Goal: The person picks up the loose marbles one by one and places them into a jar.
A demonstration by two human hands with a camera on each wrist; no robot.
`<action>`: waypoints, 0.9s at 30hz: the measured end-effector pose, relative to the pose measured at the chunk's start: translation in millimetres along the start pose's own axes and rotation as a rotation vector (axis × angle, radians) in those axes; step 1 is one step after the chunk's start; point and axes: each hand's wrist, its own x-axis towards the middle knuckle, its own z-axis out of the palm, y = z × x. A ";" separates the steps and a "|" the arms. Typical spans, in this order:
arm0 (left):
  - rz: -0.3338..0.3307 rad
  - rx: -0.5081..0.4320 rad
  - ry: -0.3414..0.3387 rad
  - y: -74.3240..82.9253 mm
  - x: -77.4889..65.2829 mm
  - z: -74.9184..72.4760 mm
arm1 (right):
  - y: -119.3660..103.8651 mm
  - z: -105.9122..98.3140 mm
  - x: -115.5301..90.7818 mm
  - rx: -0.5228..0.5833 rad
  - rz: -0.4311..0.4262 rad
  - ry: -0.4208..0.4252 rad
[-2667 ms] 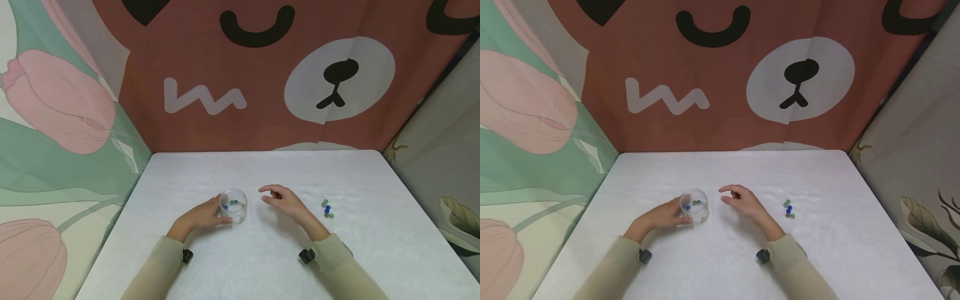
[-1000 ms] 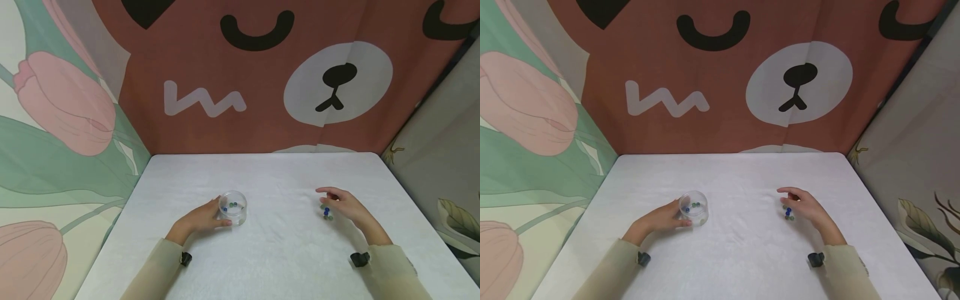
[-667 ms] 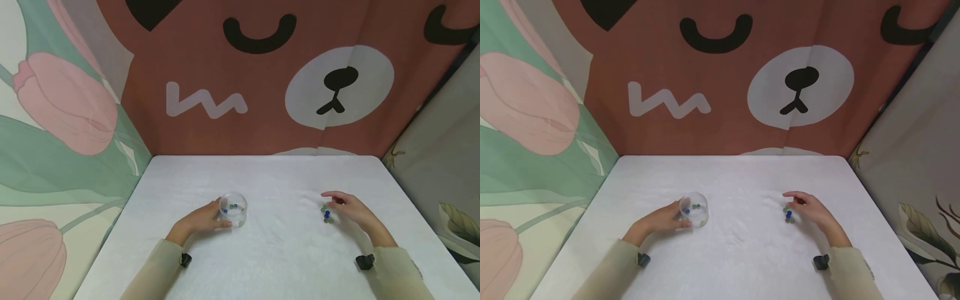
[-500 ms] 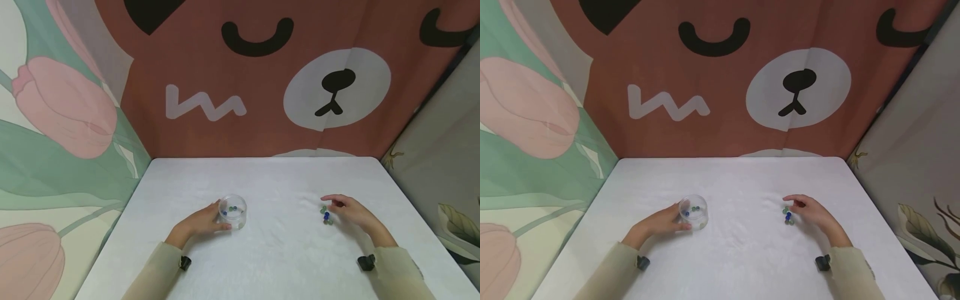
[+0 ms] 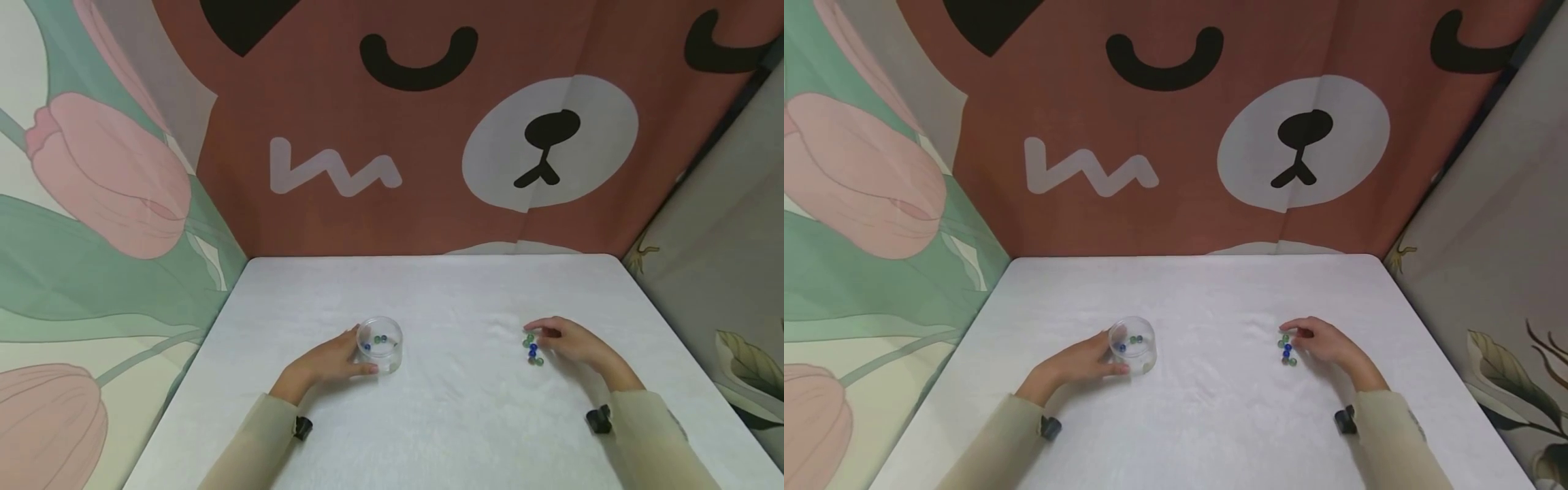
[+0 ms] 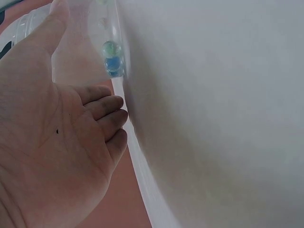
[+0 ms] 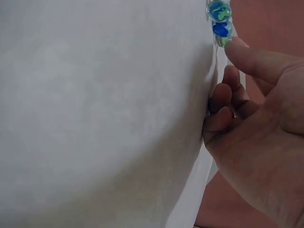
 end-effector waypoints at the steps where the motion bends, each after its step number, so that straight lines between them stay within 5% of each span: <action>1: 0.000 0.004 -0.001 -0.2 0.2 0.0 | 0.0 -0.4 0.4 0.003 0.004 -0.005; 14: 0.009 0.004 0.007 2.2 0.2 -3.3 | 2.2 -1.4 8.5 -0.105 -0.017 -0.026; 27: 0.001 0.006 -0.001 0.8 -0.1 -1.5 | -1.3 -1.0 6.3 -0.075 0.032 -0.028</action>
